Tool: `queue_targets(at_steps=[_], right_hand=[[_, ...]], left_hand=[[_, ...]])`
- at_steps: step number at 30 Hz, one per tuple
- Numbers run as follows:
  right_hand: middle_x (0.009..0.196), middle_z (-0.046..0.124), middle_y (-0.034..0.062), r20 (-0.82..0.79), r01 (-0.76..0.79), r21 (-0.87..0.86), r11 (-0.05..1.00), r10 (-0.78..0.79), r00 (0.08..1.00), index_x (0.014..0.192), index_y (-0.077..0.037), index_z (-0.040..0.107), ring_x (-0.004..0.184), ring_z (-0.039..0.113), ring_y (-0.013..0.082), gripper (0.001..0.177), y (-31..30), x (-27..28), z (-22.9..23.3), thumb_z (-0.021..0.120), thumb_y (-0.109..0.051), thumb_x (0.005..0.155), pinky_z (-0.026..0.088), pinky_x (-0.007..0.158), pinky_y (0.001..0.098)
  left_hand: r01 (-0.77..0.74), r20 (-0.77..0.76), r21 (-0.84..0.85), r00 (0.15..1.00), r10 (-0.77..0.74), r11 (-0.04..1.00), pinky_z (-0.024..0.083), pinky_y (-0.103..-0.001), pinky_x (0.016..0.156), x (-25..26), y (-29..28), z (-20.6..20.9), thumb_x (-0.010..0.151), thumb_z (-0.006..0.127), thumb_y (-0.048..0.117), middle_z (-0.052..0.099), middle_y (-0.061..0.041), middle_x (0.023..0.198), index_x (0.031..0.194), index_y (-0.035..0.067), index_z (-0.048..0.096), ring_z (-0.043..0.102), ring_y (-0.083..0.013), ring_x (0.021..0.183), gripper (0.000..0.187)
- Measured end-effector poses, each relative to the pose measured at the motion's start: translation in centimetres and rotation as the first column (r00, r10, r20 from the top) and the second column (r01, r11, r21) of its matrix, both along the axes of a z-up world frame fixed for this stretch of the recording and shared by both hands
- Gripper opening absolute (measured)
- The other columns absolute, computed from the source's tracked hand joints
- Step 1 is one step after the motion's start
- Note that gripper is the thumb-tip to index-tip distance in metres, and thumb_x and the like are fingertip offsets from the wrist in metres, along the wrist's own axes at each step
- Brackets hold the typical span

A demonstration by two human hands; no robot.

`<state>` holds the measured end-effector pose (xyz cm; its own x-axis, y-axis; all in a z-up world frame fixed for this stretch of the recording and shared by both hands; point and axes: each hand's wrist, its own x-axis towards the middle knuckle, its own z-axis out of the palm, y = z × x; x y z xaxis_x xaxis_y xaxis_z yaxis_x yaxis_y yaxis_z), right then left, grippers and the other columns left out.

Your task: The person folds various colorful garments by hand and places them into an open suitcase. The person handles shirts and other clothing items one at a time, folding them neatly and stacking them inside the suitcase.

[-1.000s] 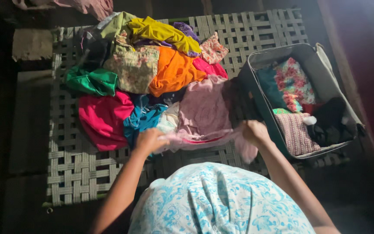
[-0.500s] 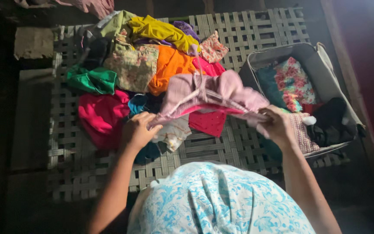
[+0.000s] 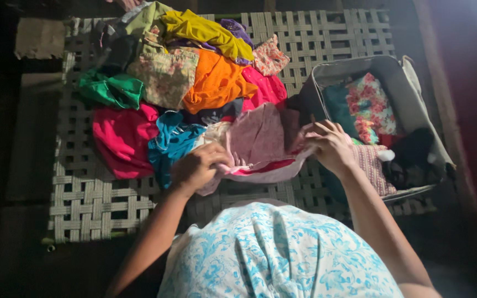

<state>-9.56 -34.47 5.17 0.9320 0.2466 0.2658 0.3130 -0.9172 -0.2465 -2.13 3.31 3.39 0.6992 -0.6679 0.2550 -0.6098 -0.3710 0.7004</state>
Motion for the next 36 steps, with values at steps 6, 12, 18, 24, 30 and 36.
queue_targets(at_steps=[6,12,18,24,30,36], right_hand=[[0.123,0.065,0.0009,0.221,-0.487,0.069,0.871,0.462,0.859,0.091,-0.021,0.075,0.132,0.057,0.0274,0.032,6.0,5.4,5.0,0.078,-0.011,0.061,0.043,0.110,0.0466],[0.131,0.060,0.0170,0.247,-0.309,0.138,0.941,0.270,0.931,0.110,-0.006,0.065,0.127,0.055,0.0395,0.052,7.7,4.3,3.1,0.079,-0.005,0.059,0.046,0.105,0.0530],[0.108,0.067,0.0104,-0.419,0.355,0.649,0.673,-0.073,0.905,0.115,-0.008,0.060,0.091,0.065,0.0199,0.033,7.6,1.8,-5.5,0.067,0.004,0.086,0.053,0.079,0.0301],[0.117,0.061,0.0062,-0.270,0.339,0.923,-0.182,0.319,0.908,0.124,-0.002,0.052,0.107,0.063,0.0123,0.038,7.7,0.9,-7.6,0.067,0.006,0.090,0.054,0.091,0.0267],[0.133,0.064,0.0156,-0.186,0.470,0.818,-0.331,0.620,0.762,0.147,0.003,0.047,0.117,0.066,0.0223,0.057,7.4,-0.1,-3.7,0.055,0.000,0.091,0.054,0.097,0.0336],[0.137,0.064,0.0129,-0.277,0.240,0.960,0.147,0.645,0.712,0.150,0.001,0.046,0.124,0.064,0.0184,0.066,6.1,1.4,-1.2,0.055,0.017,0.087,0.052,0.104,0.0333]], left_hand=[[0.102,0.080,-0.054,0.992,-0.097,0.993,0.053,-0.042,0.090,-0.2,-6.7,1.5,0.078,0.079,0.010,0.059,-0.020,0.134,0.095,0.021,0.079,0.066,-0.0334,0.109,0.021],[-0.029,0.291,-0.137,0.954,0.068,0.990,0.050,-0.044,0.101,-1.1,-8.1,1.6,0.062,0.072,0.001,0.063,-0.015,0.130,0.090,0.028,0.081,0.062,-0.0382,0.121,0.039],[-0.107,-0.191,-0.214,0.979,0.066,0.971,0.055,-0.035,0.099,-3.1,-8.4,-0.2,0.070,0.062,-0.011,0.067,-0.008,0.124,0.096,0.018,0.079,0.068,-0.0264,0.121,0.043],[-0.100,-0.129,-0.211,0.989,0.074,0.972,0.052,-0.036,0.100,-4.6,-9.6,-1.3,0.073,0.070,-0.007,0.060,-0.009,0.127,0.095,0.013,0.079,0.064,-0.0276,0.124,0.031],[-0.105,-0.107,-0.192,0.991,0.086,0.976,0.053,-0.035,0.098,-5.7,-9.6,0.0,0.075,0.079,0.000,0.056,-0.008,0.129,0.095,0.013,0.079,0.064,-0.0261,0.121,0.024],[-0.076,0.096,-0.102,0.992,0.086,0.992,0.054,-0.038,0.095,-5.6,-8.3,2.4,0.066,0.071,-0.008,0.051,-0.012,0.149,0.090,0.012,0.079,0.062,-0.0305,0.124,0.032]])
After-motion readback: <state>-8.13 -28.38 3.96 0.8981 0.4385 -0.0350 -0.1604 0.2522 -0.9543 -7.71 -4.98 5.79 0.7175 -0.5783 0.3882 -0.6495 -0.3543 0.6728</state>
